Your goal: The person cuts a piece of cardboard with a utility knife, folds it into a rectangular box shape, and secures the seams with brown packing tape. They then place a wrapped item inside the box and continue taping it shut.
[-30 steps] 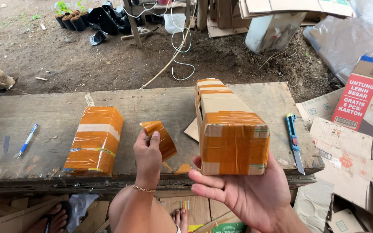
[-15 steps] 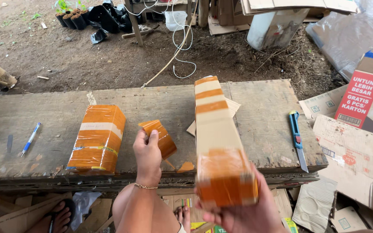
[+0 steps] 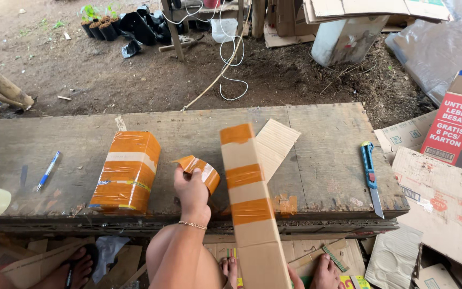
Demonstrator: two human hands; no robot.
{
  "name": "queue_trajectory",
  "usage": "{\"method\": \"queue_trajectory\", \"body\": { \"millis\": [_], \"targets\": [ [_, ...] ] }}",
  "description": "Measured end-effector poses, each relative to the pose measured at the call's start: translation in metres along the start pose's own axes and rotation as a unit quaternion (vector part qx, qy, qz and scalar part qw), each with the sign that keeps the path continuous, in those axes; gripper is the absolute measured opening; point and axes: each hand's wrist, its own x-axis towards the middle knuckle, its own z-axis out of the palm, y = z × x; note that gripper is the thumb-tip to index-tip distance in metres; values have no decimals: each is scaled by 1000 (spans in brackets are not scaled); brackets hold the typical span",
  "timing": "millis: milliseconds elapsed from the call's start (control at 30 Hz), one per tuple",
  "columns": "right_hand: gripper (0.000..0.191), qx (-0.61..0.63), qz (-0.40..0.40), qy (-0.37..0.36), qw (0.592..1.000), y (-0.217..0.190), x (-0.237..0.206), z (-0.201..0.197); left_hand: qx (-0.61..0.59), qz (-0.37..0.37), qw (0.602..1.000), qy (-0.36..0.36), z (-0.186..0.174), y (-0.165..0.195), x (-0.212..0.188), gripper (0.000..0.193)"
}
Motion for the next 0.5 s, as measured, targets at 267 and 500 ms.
{"method": "queue_trajectory", "body": {
  "millis": [267,500],
  "targets": [
    [95,405,-89,-280,866,-153,18,-143,-39,-66,997,27,3,-4,0,40],
    [100,398,18,-327,857,-264,37,-182,-48,-42,998,-17,-22,-3,3,39]
  ]
}}
